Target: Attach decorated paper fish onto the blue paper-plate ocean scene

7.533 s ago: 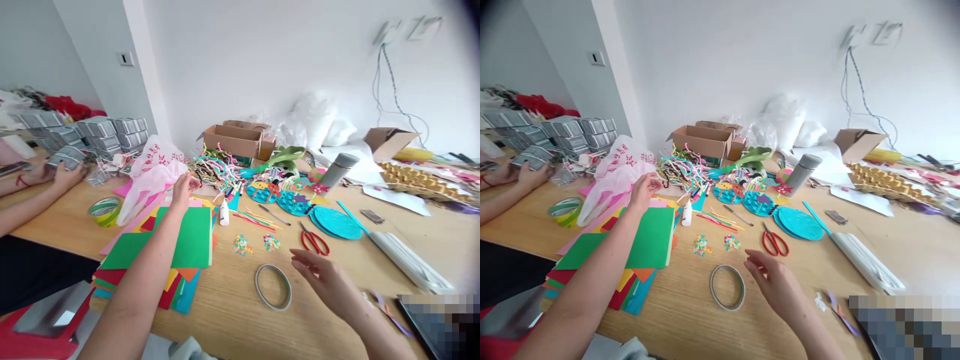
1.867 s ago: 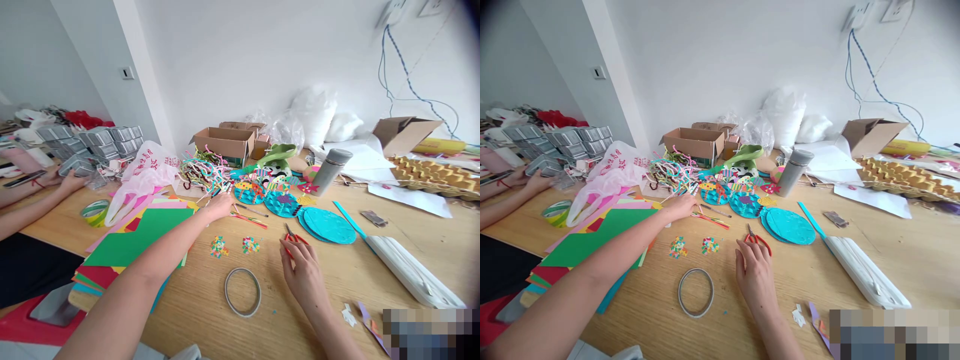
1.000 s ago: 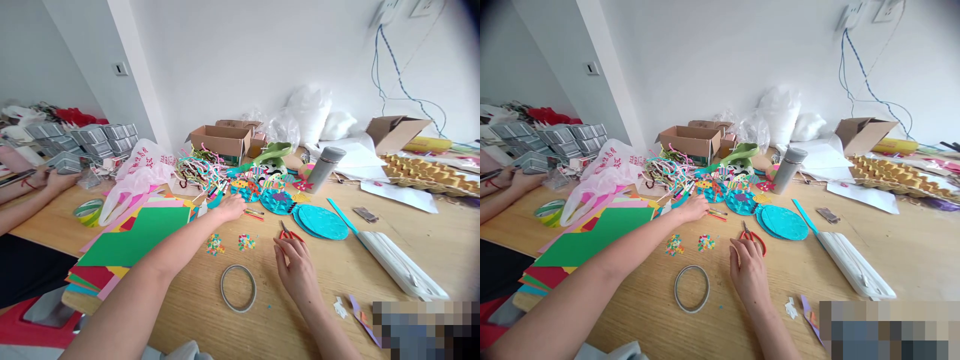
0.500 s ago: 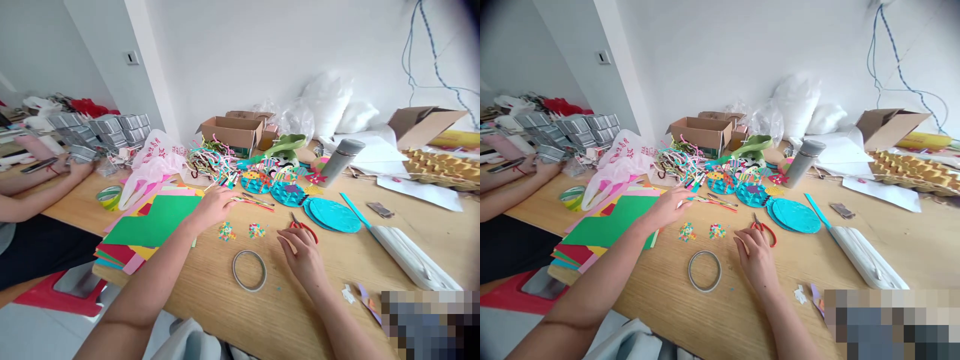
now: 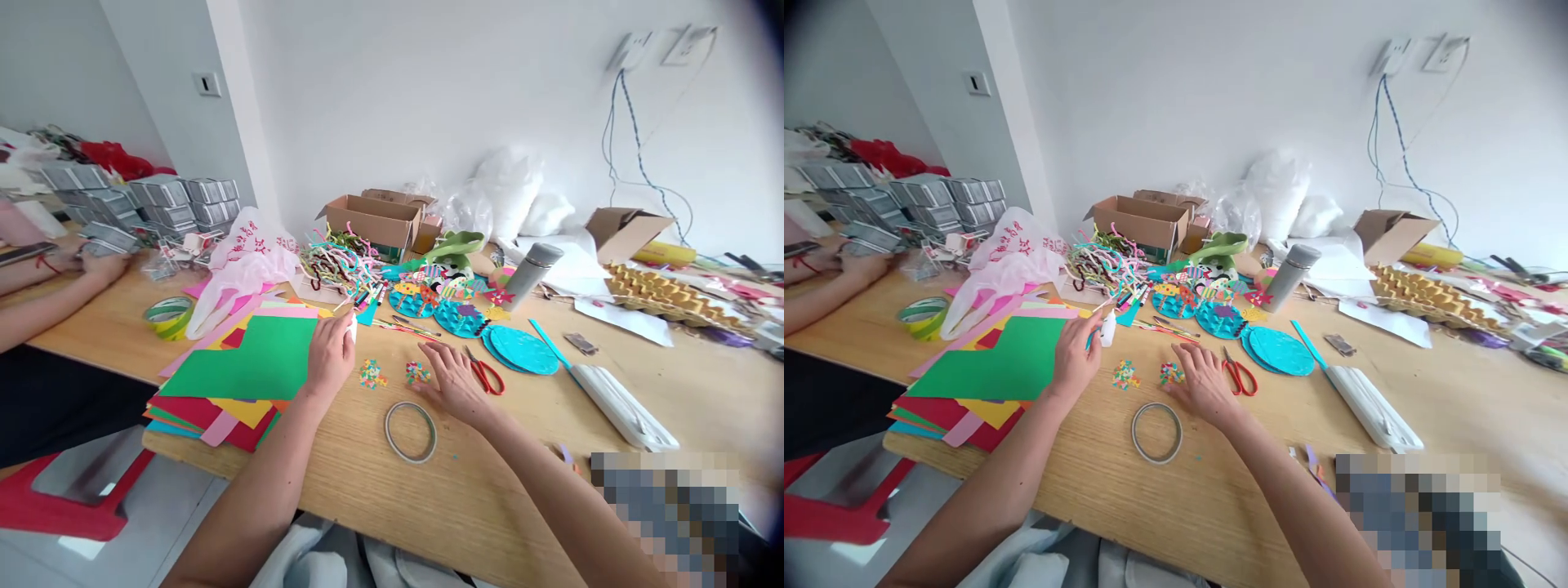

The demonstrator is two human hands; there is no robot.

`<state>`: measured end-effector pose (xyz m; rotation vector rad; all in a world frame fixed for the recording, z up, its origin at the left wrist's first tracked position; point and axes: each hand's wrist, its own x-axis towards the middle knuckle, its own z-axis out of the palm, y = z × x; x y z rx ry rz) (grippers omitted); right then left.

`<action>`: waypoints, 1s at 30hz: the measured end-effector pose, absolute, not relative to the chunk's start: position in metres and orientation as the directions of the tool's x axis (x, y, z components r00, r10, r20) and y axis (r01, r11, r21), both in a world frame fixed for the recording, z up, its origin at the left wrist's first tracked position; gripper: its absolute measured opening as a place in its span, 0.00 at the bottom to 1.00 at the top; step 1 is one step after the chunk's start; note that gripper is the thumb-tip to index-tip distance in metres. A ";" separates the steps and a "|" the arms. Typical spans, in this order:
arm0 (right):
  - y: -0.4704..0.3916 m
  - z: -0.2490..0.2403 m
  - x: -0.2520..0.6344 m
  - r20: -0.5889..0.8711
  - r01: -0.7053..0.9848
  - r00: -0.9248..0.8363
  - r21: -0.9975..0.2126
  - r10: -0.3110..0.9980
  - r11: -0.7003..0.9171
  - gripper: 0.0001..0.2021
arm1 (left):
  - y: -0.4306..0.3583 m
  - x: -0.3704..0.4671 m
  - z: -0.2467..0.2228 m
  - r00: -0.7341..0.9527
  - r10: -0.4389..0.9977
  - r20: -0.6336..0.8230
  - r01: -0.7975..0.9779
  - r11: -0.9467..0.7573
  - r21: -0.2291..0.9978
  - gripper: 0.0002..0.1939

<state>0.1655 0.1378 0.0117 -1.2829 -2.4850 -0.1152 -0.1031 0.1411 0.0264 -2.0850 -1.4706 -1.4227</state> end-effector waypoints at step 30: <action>0.110 0.041 0.151 0.015 0.698 -0.655 -0.370 0.755 0.613 0.12 | 0.141 -0.106 0.027 -0.047 0.626 0.778 0.758 -0.485 0.436 0.19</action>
